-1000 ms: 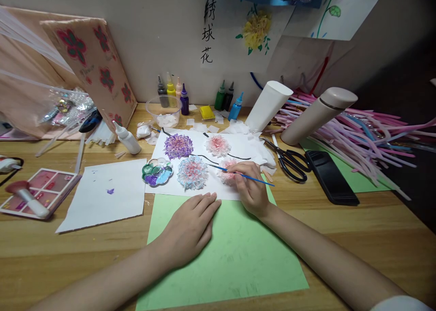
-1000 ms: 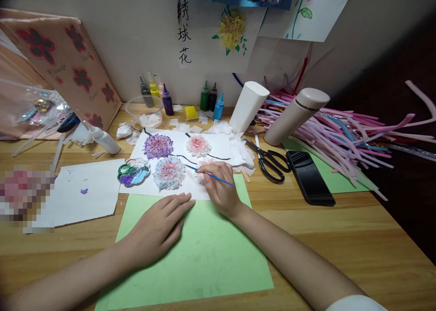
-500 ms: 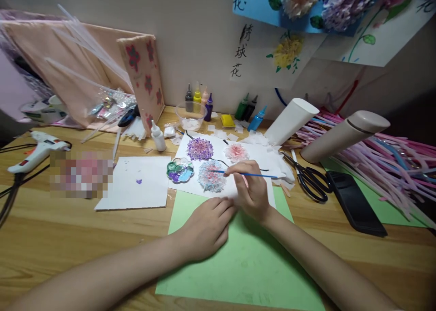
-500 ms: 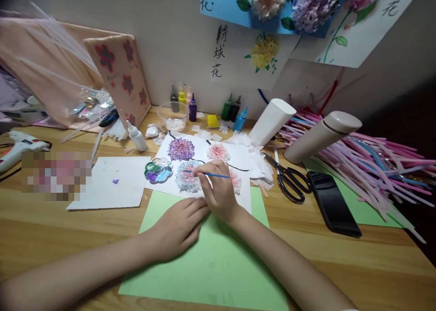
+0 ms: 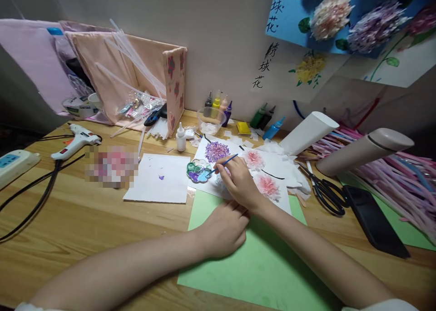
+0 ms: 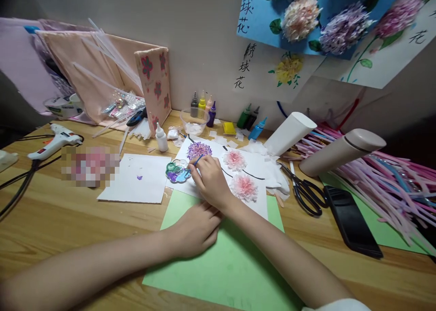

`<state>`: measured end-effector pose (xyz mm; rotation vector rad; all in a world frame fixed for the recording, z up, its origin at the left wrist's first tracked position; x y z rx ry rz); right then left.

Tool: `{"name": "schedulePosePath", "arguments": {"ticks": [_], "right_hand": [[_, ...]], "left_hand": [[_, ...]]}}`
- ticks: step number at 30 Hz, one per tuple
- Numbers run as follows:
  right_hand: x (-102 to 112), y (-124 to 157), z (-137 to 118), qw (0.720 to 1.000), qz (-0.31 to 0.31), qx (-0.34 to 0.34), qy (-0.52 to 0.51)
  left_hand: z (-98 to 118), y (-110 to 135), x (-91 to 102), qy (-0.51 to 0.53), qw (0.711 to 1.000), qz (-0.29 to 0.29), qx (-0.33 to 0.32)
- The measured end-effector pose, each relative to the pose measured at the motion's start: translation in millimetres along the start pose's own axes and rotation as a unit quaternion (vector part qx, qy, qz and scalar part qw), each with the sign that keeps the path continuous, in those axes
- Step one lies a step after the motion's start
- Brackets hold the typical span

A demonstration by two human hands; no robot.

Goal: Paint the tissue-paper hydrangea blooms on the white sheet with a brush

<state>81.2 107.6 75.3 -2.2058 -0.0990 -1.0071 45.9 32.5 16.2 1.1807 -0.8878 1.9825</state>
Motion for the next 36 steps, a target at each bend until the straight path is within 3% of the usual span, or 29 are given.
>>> {"name": "schedulePosePath", "arguments": {"ticks": [2,4,8,10,14,28,36], "right_hand": [[9,6,3,1.0,0.022,-0.001,-0.008],[28,18,13,0.996,0.084,-0.012,-0.022],[70,61,44,0.976,0.214,-0.025,0.0],[82,82,58,0.971,0.239,-0.021,0.02],[85,101,70,0.975,0.215,-0.02,0.053],[72,94,72,0.991,0.114,-0.025,0.063],[71,94,73,0.991,0.115,-0.025,0.061]], "left_hand": [[0,0,-0.7,0.006,1.0,-0.003,-0.001],[1,0,-0.2,0.018,1.0,-0.001,-0.002],[1,1,1.7,0.039,0.999,-0.003,0.007],[0,1,2.2,0.045,0.999,-0.006,0.012],[-1,0,1.4,0.043,0.999,-0.015,0.011],[-1,-4,1.9,0.055,0.998,-0.027,0.02],[-2,-5,0.1,0.053,0.997,-0.041,0.024]]}}
Point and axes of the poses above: each hand's wrist, its own y-axis away from the middle knuckle, its own x-axis out of the back of the hand, z = x × y, the point moved 6 cm from there along -y, towards the middle knuckle, and after that the axes turned 1 degree about x, right-handed, at the moved point
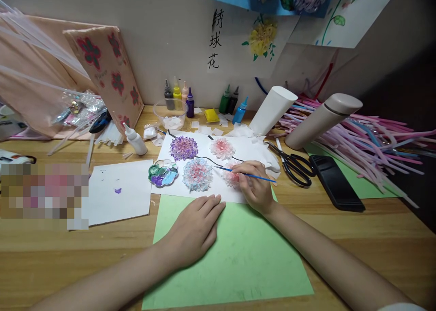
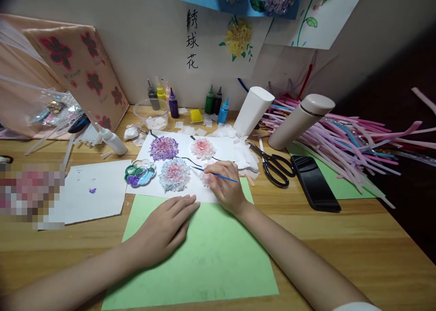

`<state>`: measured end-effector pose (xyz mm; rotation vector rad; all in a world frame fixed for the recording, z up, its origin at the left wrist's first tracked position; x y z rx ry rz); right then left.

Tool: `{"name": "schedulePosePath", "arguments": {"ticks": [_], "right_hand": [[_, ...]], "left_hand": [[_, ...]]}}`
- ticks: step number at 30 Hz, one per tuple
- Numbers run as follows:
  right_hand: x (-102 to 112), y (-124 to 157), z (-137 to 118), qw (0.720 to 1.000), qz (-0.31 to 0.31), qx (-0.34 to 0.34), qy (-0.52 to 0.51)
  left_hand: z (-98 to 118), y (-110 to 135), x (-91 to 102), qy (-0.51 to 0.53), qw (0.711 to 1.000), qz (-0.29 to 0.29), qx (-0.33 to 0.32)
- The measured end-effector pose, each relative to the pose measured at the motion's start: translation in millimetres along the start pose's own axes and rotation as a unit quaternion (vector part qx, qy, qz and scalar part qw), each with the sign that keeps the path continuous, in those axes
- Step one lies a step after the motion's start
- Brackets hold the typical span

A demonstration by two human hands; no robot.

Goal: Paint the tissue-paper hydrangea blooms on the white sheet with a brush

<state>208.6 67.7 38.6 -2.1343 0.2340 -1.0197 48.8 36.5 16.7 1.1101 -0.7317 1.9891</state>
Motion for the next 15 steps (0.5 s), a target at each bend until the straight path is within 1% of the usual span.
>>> {"name": "schedulePosePath", "arguments": {"ticks": [4,9,13,15], "right_hand": [[3.3,0.0,-2.4,1.0,0.017,0.01,-0.007],[2.3,0.2,-3.9,1.0,0.003,0.013,-0.001],[4.0,-0.4,-4.1,1.0,0.023,0.018,-0.005],[2.8,-1.1,-4.6,1.0,0.016,0.023,-0.001]], "left_hand": [[1.2,0.7,0.6,-0.004,1.0,-0.001,-0.001],[1.6,1.0,0.5,-0.009,1.0,0.0,-0.005],[0.5,0.8,-0.1,-0.009,1.0,-0.004,-0.005],[-0.1,0.8,-0.4,-0.008,1.0,-0.007,-0.003]]}}
Point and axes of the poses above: each hand's wrist, its own y-axis away from the middle knuckle, its own x-axis out of the back of the hand, z = x × y, the point moved 6 cm from there along -y, towards the middle knuckle, and after that the axes turned 1 degree about x, right-handed, at the moved point
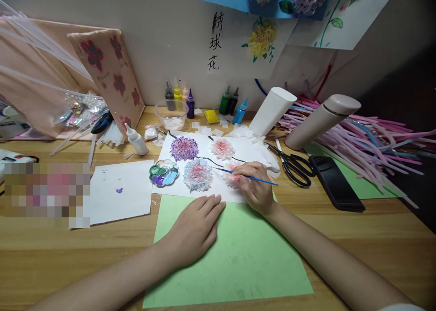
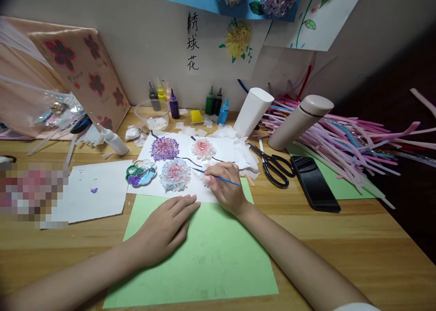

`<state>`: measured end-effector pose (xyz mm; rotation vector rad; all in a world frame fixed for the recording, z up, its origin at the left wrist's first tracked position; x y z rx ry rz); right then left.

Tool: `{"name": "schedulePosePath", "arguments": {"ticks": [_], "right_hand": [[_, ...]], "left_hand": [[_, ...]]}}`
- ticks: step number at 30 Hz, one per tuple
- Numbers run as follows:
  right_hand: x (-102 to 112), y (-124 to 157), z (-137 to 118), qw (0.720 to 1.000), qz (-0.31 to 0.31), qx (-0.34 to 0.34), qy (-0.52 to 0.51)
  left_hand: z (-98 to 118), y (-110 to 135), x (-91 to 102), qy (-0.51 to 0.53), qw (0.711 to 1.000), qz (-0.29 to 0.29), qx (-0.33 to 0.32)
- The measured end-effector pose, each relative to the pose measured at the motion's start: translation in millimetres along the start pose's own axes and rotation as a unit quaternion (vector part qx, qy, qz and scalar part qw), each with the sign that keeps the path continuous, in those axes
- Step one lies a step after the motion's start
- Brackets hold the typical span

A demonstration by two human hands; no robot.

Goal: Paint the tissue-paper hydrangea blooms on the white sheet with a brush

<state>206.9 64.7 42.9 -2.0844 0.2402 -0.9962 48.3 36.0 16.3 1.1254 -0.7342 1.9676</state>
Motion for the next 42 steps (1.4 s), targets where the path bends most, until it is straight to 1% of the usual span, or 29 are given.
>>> {"name": "schedulePosePath", "arguments": {"ticks": [3,8,11,15,17,19,22,25,27,29,31,33,35,36,37,39,42], "right_hand": [[-1,0,0,1.0,-0.01,-0.004,0.008],[6,4,-4,1.0,0.023,0.008,-0.013],[1,0,-14,0.999,0.002,0.024,-0.031],[-20,-28,-39,0.996,-0.035,0.026,-0.075],[-36,-44,-53,0.993,-0.057,0.026,-0.104],[-54,-56,-65,0.988,-0.098,0.036,-0.118],[-73,-62,-72,0.983,-0.135,0.04,-0.118],[-78,-62,-68,0.983,-0.133,0.019,-0.124],[-76,-61,-66,0.983,-0.134,0.01,-0.128],[-68,-59,-63,0.983,-0.122,-0.005,-0.134],[-54,-53,-53,0.987,-0.076,-0.034,-0.14],[-35,-41,-39,0.988,-0.009,-0.063,-0.138],[-17,-24,-25,0.988,0.042,-0.068,-0.133],[-10,-15,-19,0.988,0.052,-0.061,-0.134],[-5,-7,-14,0.988,0.057,-0.052,-0.135],[1,6,-8,0.99,0.047,-0.035,-0.132],[3,13,-5,0.992,0.026,-0.014,-0.123]], "left_hand": [[0,0,-0.2,0.005,1.0,0.0,0.004],[1,1,-1.6,0.008,1.0,0.004,0.003],[1,2,-2.3,0.008,1.0,0.009,0.003],[2,2,-0.1,0.018,0.999,0.026,-0.001],[2,1,1.4,0.022,0.999,0.035,-0.006],[2,1,2.4,0.015,0.999,0.042,-0.008],[2,1,2.5,-0.003,0.999,0.048,-0.01],[3,2,1.8,-0.018,0.999,0.049,-0.015],[2,2,1.0,-0.023,0.998,0.048,-0.018],[2,3,-0.1,-0.019,0.999,0.045,-0.019],[2,4,-1.3,-0.013,0.999,0.041,-0.019],[1,4,-2.3,-0.009,0.999,0.036,-0.014],[1,5,-2.6,-0.007,1.0,0.029,-0.009],[1,5,-2.5,-0.005,1.0,0.027,-0.006],[1,5,-2.2,-0.004,1.0,0.024,-0.005],[2,5,-1.5,-0.004,1.0,0.02,-0.003],[2,4,-0.6,-0.005,1.0,0.016,-0.001]]}}
Point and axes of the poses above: each hand's wrist, its own y-axis away from the middle knuckle, its own x-axis out of the back of the hand, z = x × y, the point moved 6 cm from there along -y, towards the middle knuckle, and after that the axes turned 1 degree about x, right-handed, at the moved point
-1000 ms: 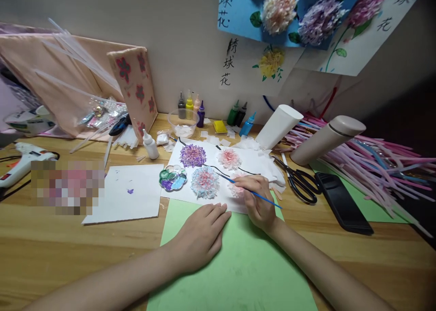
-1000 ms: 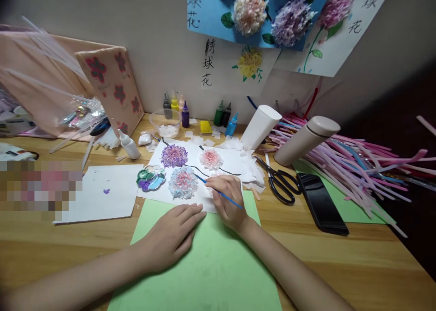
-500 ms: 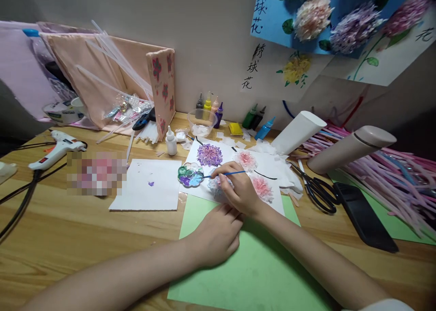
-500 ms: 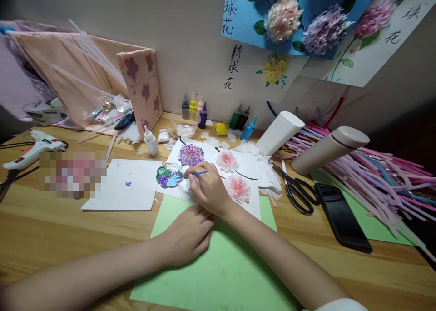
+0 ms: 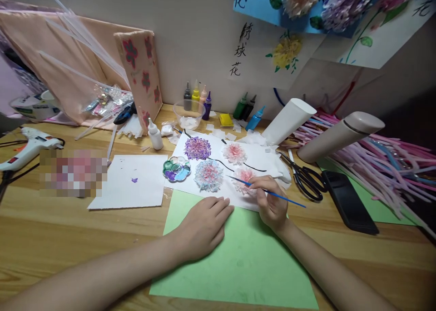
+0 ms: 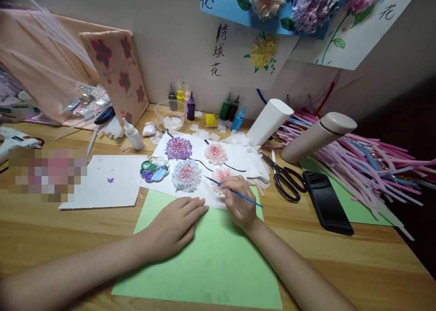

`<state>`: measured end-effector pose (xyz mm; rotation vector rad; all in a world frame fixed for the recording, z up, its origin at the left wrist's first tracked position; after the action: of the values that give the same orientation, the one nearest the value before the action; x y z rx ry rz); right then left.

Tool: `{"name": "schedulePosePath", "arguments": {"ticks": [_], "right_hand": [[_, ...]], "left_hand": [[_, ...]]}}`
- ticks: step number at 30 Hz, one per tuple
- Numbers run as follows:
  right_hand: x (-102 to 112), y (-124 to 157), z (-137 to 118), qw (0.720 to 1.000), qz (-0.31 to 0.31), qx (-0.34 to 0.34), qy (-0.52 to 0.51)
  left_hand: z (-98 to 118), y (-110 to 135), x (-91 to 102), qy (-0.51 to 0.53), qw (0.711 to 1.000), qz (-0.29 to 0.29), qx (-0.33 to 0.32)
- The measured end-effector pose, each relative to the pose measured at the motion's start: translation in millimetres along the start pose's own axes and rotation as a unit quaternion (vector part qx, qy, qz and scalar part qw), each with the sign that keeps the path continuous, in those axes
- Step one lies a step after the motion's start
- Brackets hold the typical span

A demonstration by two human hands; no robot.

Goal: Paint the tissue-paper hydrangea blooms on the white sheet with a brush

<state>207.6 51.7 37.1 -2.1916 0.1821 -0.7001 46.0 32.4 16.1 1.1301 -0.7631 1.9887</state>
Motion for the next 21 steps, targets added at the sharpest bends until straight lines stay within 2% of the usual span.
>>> {"name": "schedulePosePath", "arguments": {"ticks": [3,12,17,21], "right_hand": [[-1.8,-2.5,-1.2,1.0,-0.015,0.011,0.0],[-7.6,-4.3,5.2,0.999,-0.036,-0.026,-0.015],[-4.8,-5.5,4.8,1.0,-0.014,-0.025,-0.013],[-7.1,-5.8,3.6,0.999,-0.039,-0.017,-0.009]], "left_hand": [[-1.1,-1.0,0.1,0.003,1.0,-0.003,0.005],[-2.7,-3.7,-2.5,0.005,1.0,-0.019,0.009],[-2.3,-3.1,-2.3,0.005,1.0,-0.021,0.011],[-1.5,-3.1,-1.7,0.001,1.0,-0.018,0.008]]}}
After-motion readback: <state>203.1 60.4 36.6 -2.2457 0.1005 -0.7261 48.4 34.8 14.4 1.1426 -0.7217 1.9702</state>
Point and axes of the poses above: each hand's wrist, its own y-axis away from the middle knuckle, its own x-axis out of the back of the hand, z = x × y, the point moved 6 cm from there along -y, towards the middle knuckle, and after that the axes turned 1 degree about x, right-handed, at the moved point
